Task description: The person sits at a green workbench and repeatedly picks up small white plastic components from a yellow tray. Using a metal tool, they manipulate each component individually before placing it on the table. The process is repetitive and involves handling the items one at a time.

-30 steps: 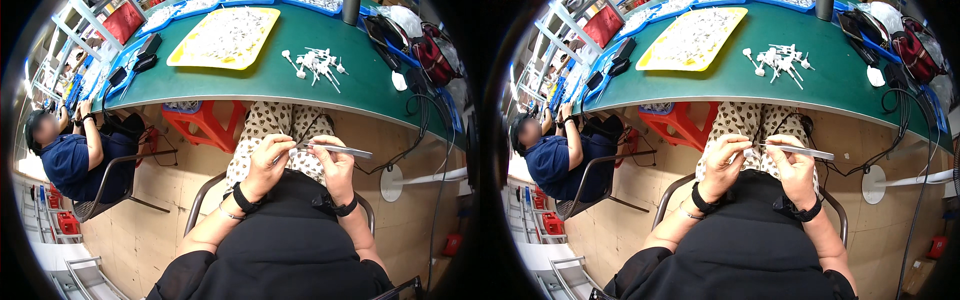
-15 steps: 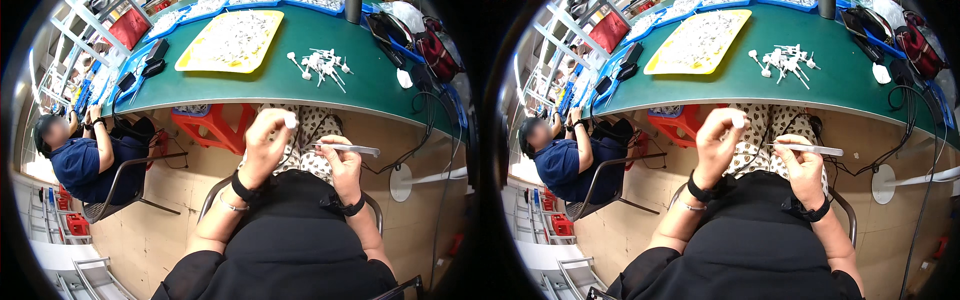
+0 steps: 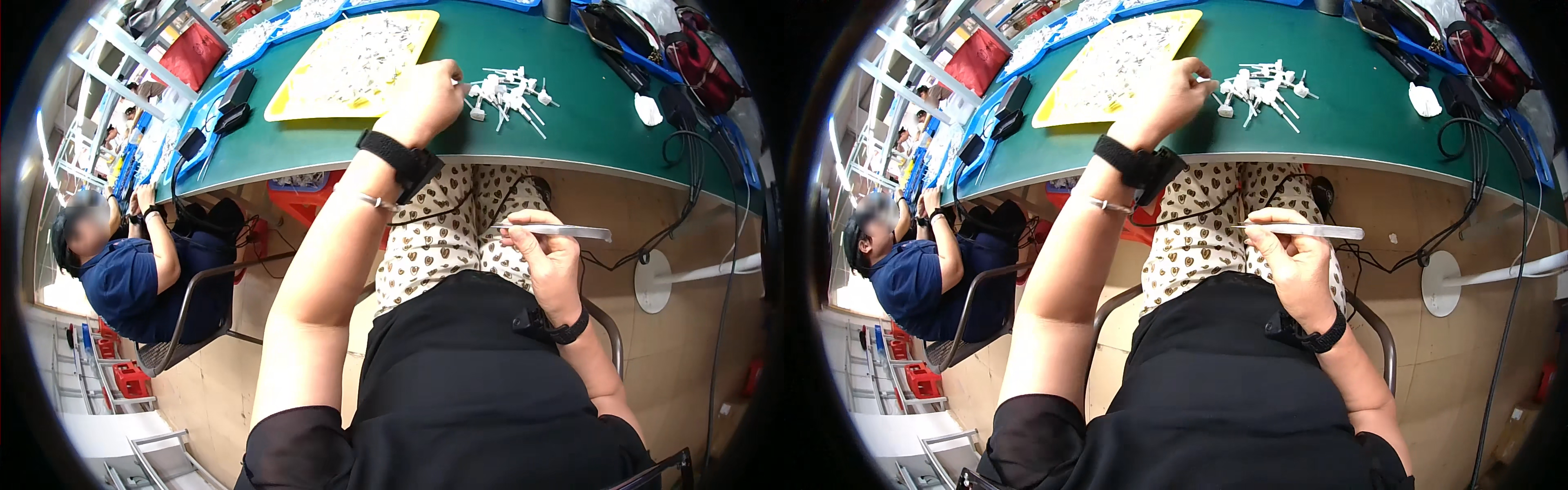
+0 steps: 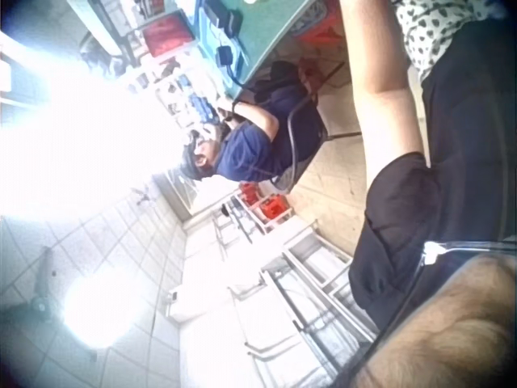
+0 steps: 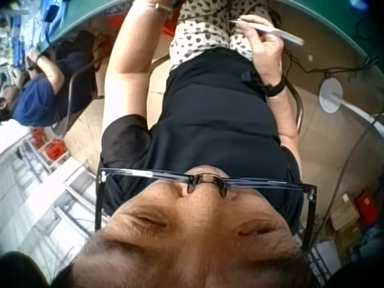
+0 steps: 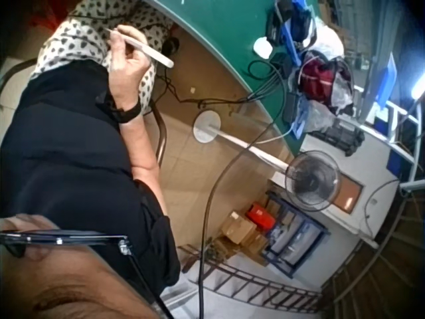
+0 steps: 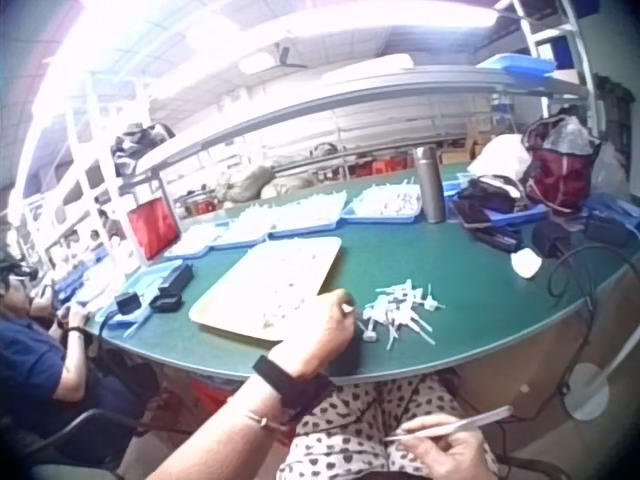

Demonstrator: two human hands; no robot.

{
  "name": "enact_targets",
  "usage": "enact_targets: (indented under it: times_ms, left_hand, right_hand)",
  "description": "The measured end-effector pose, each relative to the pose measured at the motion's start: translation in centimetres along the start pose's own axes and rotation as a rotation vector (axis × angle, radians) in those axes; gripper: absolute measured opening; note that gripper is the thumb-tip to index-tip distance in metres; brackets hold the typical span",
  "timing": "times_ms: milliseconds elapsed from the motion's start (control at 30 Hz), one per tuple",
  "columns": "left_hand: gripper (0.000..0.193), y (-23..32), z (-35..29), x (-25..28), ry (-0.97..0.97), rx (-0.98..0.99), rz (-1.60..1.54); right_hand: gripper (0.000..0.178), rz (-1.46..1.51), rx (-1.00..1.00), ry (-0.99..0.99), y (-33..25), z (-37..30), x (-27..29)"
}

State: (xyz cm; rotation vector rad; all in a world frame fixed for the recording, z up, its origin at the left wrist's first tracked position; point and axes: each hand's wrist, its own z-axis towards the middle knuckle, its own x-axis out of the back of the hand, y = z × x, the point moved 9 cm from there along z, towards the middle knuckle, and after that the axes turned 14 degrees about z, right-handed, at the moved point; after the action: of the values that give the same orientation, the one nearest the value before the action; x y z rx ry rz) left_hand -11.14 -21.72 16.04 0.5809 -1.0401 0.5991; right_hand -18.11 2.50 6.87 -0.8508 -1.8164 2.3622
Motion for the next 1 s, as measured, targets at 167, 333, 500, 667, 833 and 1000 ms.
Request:
enact_targets:
  times_ms: [167, 333, 500, 667, 833, 1000]
  left_hand:
    - [0.026, -0.9, 1.5, -2.0, -0.112, 0.157, 0.140]
    - [0.026, -1.6, 0.9, -1.5, -0.103, 0.170, 0.188]
    - [0.023, -2.5, -0.2, -0.7, -0.098, 0.147, 0.177]
    - [0.022, -1.3, -6.8, 0.5, -0.031, 0.256, -0.668]
    - [0.019, 3.5, -17.4, -2.0, -0.222, 0.376, -1.280]
    - [0.018, 5.4, -21.2, -4.9, -0.352, 0.370, -1.408]
  right_hand:
    - [0.015, 0.010, -0.007, -0.007, -0.2, 0.0, 0.2]
    - [0.014, 0.000, 0.029, -0.013, -0.8, 0.2, -0.3]
    - [0.014, -0.003, 0.009, -0.007, -0.5, 0.1, -0.1]
    - [0.015, 0.119, 0.014, -0.019, -0.7, 0.1, -0.1]
    - [0.018, 0.337, 0.023, -0.058, -1.0, 0.1, -0.4]
    - [0.019, 0.266, -0.045, -0.069, 0.3, -0.1, -0.7]
